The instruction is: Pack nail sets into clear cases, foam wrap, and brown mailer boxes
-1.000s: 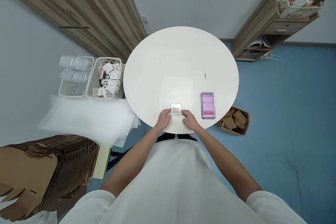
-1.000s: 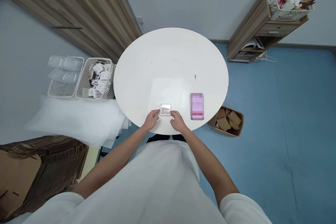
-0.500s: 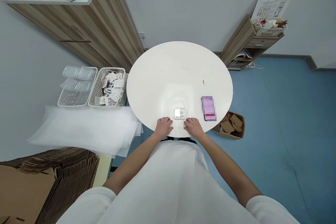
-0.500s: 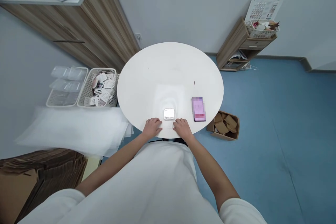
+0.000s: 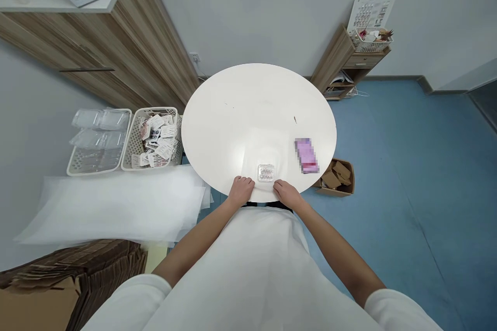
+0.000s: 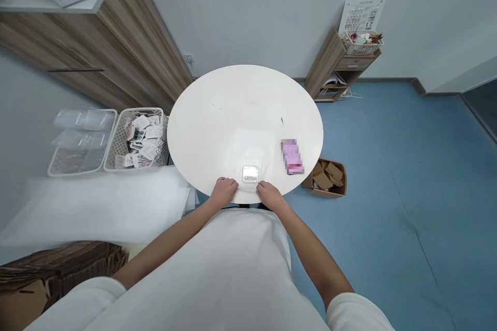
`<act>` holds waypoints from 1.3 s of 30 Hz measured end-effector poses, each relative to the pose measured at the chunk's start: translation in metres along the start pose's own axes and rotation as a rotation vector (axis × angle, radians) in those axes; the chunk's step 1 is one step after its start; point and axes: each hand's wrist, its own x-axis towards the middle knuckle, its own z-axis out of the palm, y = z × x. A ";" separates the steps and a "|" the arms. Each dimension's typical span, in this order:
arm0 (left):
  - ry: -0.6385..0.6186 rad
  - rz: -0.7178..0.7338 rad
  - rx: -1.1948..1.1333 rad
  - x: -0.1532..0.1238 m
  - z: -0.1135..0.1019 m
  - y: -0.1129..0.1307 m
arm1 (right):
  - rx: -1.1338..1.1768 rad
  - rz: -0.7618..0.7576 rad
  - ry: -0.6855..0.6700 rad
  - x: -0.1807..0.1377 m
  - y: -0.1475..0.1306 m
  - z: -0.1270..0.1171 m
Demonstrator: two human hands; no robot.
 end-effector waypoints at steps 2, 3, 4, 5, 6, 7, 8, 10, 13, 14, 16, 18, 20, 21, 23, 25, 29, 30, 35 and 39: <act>-0.004 0.004 -0.009 0.002 -0.001 -0.003 | 0.024 0.016 0.035 -0.003 -0.002 0.001; -0.007 0.003 -0.019 0.003 -0.003 -0.004 | 0.024 0.020 0.055 -0.004 -0.002 0.002; -0.013 0.001 -0.030 0.004 -0.004 -0.006 | 0.021 0.030 0.074 -0.003 -0.003 0.003; -0.022 -0.005 -0.043 0.004 -0.006 -0.008 | 0.021 0.047 0.088 -0.002 -0.003 0.004; -0.030 -0.014 -0.059 0.005 -0.007 -0.009 | 0.029 0.068 0.096 0.000 -0.002 0.004; -0.032 -0.029 -0.078 0.006 -0.009 -0.011 | 0.048 0.094 0.100 0.003 -0.001 0.003; -0.030 -0.053 -0.098 0.007 -0.010 -0.012 | 0.075 0.122 0.100 0.007 0.000 0.001; -0.014 -0.114 -0.152 0.011 -0.012 -0.015 | 0.135 0.183 0.096 0.016 0.005 -0.004; 0.008 -0.191 -0.252 0.021 -0.012 -0.019 | 0.187 0.290 0.081 0.029 0.010 -0.012; 0.017 -0.205 -0.278 0.025 -0.011 -0.021 | 0.193 0.326 0.078 0.032 0.011 -0.013; 0.038 -0.228 -0.307 0.030 -0.009 -0.025 | 0.196 0.387 0.082 0.037 0.011 -0.013; 0.067 -0.241 -0.311 0.032 -0.007 -0.028 | 0.197 0.428 0.095 0.040 0.010 -0.010; 0.119 -0.227 -0.292 0.030 -0.006 -0.029 | 0.211 0.454 0.112 0.041 0.010 -0.007; 0.156 -0.213 -0.277 0.027 -0.006 -0.027 | 0.220 0.463 0.121 0.041 0.010 -0.006; 0.216 -0.172 -0.256 0.020 -0.005 -0.021 | 0.233 0.479 0.138 0.042 0.011 -0.003; 0.210 -0.104 -0.279 0.014 -0.004 -0.011 | 0.237 0.495 0.144 0.043 0.012 -0.002; 0.089 0.054 -0.331 0.011 -0.001 0.005 | 0.241 0.498 0.125 0.043 0.011 -0.002; 0.073 0.061 -0.309 0.013 0.000 0.007 | 0.232 0.487 0.144 0.042 0.010 -0.002; 0.023 0.056 -0.171 0.026 -0.001 0.004 | 0.100 0.244 0.329 0.030 -0.002 -0.001; 0.007 0.096 -0.191 0.035 -0.003 -0.002 | 0.083 0.012 0.200 0.033 -0.004 0.004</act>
